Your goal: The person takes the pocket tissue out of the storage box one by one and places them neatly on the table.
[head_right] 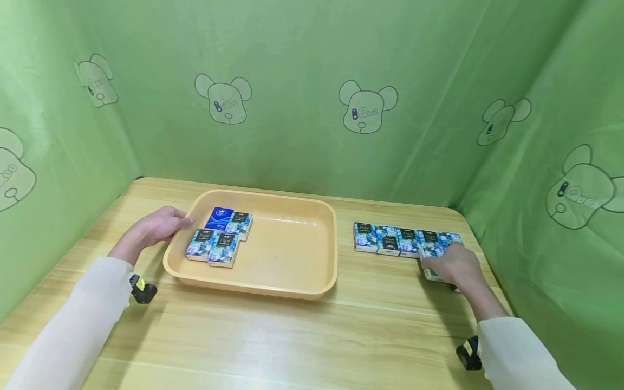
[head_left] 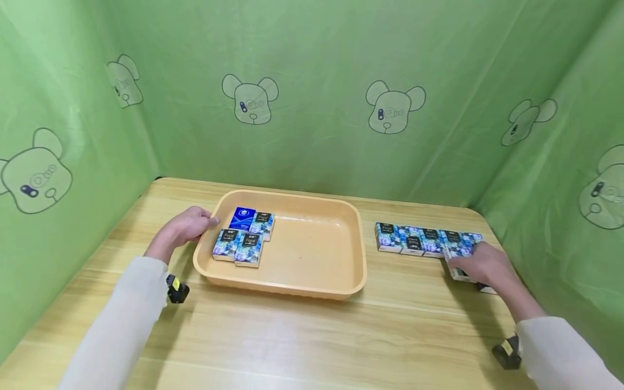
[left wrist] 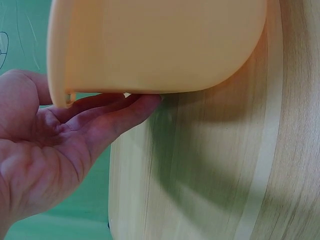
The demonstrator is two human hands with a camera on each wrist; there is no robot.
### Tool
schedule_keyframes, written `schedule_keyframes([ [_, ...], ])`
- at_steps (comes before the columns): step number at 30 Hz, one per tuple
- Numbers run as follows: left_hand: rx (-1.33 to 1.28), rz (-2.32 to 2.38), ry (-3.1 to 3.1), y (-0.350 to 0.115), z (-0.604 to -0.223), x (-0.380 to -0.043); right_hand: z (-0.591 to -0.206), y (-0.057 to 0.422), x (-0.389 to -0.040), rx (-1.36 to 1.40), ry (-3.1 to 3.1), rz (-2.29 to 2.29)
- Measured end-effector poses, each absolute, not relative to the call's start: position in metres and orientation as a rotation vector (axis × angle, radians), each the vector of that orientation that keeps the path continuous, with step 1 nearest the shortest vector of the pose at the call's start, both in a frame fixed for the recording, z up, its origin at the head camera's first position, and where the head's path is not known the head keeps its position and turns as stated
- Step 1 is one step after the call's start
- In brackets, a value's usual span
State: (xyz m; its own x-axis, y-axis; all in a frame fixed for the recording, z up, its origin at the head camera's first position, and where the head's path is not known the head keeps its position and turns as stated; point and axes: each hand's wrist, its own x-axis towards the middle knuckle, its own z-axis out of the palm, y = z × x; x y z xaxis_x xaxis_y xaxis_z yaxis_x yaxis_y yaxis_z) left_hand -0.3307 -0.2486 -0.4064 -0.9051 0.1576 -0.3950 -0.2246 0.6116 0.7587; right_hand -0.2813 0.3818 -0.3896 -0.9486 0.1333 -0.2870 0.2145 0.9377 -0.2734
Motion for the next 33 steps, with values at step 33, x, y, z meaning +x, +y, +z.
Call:
schedule_keyframes([
  [33,-0.066,1.198,2.417,-0.25,-0.407,-0.332,-0.416,0.384,-0.28,0.356,2.872,-0.328],
])
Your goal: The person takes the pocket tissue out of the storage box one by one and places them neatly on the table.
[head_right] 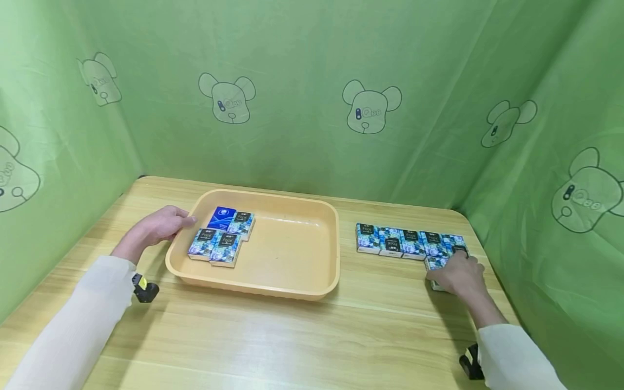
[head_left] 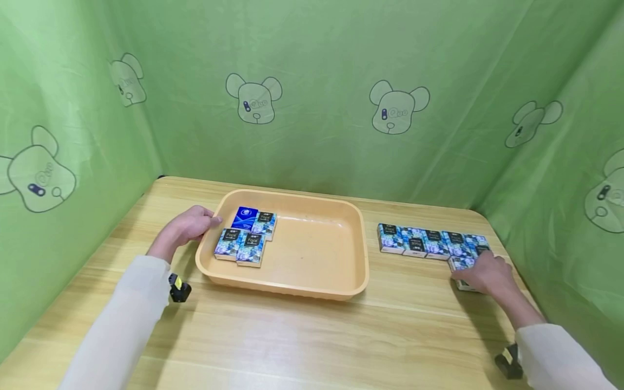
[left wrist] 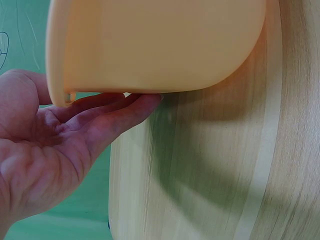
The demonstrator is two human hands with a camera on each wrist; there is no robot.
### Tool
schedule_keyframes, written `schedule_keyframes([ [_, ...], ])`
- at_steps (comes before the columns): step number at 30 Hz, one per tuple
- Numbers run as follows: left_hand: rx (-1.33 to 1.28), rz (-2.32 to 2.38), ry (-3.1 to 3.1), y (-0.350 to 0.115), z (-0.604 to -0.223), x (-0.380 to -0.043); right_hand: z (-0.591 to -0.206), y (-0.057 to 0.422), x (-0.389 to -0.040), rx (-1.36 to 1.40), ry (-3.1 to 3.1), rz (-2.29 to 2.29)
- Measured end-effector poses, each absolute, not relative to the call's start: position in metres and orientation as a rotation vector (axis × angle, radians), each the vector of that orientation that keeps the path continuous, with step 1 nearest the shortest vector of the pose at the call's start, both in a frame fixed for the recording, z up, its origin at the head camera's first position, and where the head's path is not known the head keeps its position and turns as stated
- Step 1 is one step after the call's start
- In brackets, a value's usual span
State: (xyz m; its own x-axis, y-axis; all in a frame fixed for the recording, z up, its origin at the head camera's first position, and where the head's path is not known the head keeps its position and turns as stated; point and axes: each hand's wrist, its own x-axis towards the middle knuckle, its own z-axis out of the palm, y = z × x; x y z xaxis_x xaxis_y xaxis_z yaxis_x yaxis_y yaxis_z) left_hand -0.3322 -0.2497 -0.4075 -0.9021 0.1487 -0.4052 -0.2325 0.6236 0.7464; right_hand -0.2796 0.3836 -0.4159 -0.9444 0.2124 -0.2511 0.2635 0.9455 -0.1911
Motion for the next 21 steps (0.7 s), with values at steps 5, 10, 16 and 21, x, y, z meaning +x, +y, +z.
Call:
schedule_keyframes([
  [5,-0.067,1.193,2.419,-0.249,-0.407,-0.332,-0.416,0.386,-0.278,0.309,2.912,-0.304],
  [10,-0.072,1.186,2.423,-0.25,-0.407,-0.331,-0.413,0.385,-0.277,0.296,2.932,-0.348],
  [16,-0.075,1.188,2.428,-0.25,-0.406,-0.331,-0.409,0.368,-0.28,0.31,2.994,-0.446],
  [21,-0.067,1.195,2.433,-0.25,-0.407,-0.331,-0.404,0.331,-0.291,0.235,3.088,-0.546],
])
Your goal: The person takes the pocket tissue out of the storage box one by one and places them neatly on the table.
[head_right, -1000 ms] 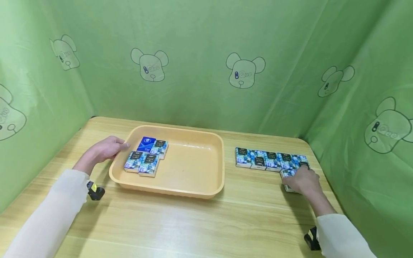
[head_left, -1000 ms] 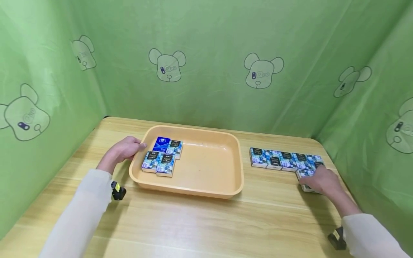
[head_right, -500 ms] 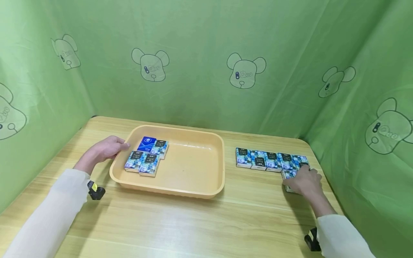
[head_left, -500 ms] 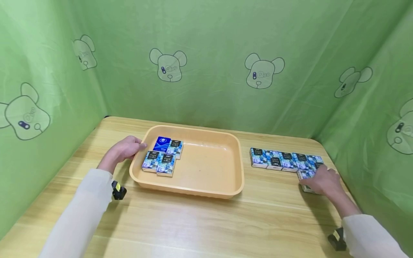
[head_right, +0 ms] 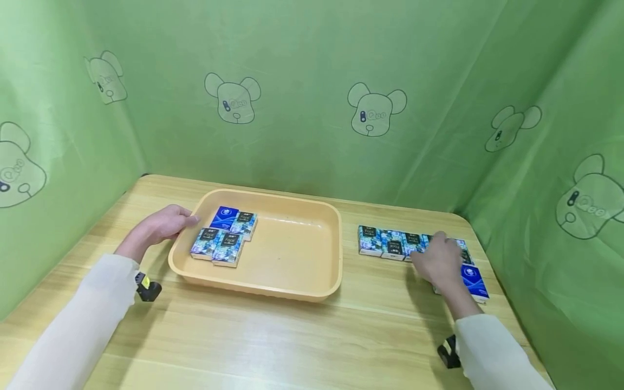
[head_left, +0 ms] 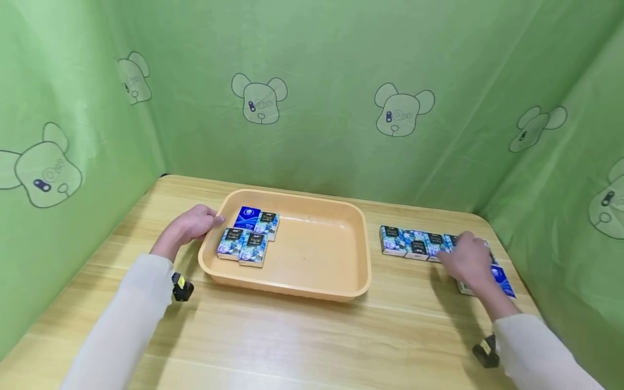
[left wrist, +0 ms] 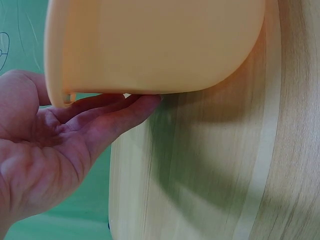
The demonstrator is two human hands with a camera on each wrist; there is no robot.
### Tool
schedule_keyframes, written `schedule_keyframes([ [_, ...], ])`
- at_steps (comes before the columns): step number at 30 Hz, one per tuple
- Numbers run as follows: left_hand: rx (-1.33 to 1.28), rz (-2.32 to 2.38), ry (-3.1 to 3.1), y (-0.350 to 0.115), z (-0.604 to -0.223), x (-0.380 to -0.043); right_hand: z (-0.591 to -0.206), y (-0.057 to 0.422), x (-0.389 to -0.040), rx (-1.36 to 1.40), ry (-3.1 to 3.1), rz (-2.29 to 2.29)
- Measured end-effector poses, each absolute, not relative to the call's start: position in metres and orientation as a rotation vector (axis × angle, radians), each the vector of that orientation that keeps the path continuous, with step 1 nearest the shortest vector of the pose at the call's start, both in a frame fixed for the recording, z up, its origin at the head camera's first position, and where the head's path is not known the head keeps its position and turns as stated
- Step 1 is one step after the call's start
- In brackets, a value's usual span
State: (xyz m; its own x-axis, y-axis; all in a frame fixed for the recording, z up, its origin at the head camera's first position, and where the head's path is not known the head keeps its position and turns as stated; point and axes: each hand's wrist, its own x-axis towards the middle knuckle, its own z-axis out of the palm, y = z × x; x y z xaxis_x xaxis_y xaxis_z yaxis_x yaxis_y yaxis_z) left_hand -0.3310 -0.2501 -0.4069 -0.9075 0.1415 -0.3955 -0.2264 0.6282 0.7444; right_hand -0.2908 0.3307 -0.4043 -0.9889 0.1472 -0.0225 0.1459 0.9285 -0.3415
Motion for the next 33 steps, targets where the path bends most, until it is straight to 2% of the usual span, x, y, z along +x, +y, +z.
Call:
schedule_keyframes([
  [6,-0.054,1.206,2.43,-0.251,-0.408,-0.332,-0.39,0.268,-0.305,-0.115,-3.008,0.712],
  [19,-0.065,1.208,2.421,-0.251,-0.407,-0.332,-0.376,0.139,-0.329,0.114,-2.985,0.734],
  [33,-0.062,1.222,2.404,-0.252,-0.407,-0.333,-0.381,0.029,-0.313,0.237,-3.087,0.906],
])
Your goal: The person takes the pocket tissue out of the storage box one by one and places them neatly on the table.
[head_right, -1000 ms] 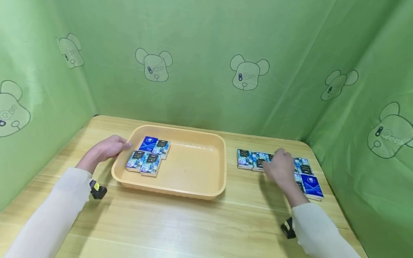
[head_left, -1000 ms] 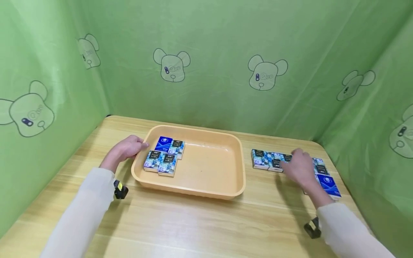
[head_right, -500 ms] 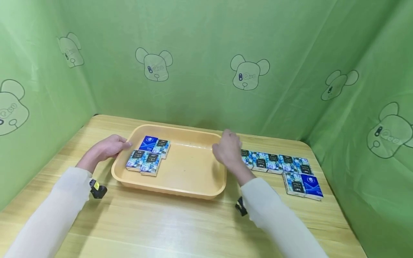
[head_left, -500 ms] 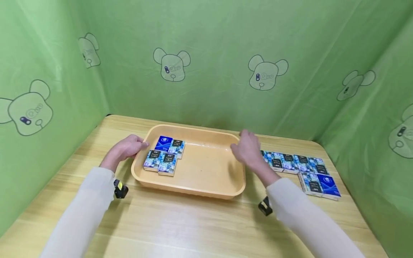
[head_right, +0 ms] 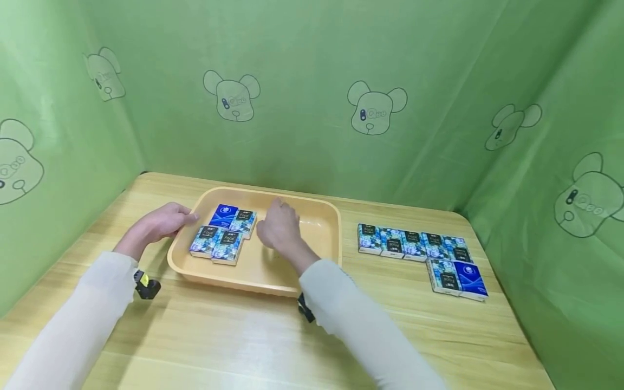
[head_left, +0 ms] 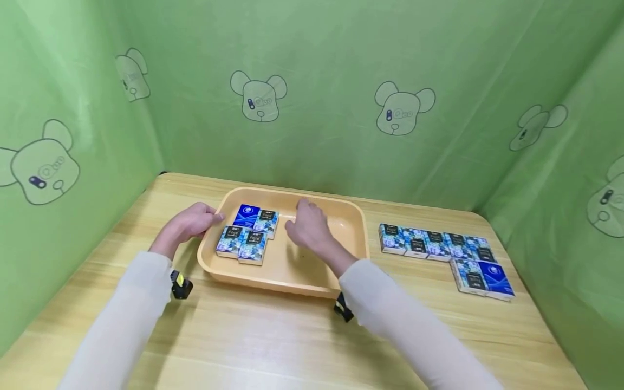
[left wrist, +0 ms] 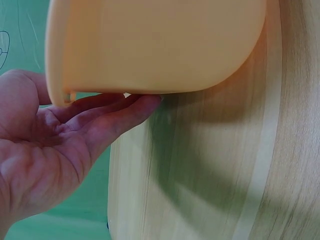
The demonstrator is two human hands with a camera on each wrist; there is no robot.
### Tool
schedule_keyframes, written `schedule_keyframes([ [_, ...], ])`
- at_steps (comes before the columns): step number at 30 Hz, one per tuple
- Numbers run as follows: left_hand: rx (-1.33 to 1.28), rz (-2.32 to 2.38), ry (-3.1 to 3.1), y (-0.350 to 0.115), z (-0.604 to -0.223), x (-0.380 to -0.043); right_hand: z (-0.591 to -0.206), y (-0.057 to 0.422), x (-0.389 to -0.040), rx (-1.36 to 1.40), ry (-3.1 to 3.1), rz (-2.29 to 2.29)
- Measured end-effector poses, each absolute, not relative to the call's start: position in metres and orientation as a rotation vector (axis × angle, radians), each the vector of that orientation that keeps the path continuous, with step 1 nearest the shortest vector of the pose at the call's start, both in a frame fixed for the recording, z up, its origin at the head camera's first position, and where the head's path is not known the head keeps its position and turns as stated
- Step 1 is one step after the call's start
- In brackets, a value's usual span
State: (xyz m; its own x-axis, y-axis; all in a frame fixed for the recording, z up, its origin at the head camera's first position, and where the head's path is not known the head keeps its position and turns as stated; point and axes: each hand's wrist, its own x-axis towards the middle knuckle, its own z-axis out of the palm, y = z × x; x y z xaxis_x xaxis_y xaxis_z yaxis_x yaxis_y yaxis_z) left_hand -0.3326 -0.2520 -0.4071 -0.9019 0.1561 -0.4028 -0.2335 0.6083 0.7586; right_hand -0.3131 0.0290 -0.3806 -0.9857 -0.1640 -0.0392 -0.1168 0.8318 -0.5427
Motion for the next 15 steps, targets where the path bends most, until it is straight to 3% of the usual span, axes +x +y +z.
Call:
schedule_keyframes([
  [15,-0.049,1.243,2.402,-0.252,-0.408,-0.332,-0.395,-0.038,-0.29,-0.308,2.788,-0.698],
])
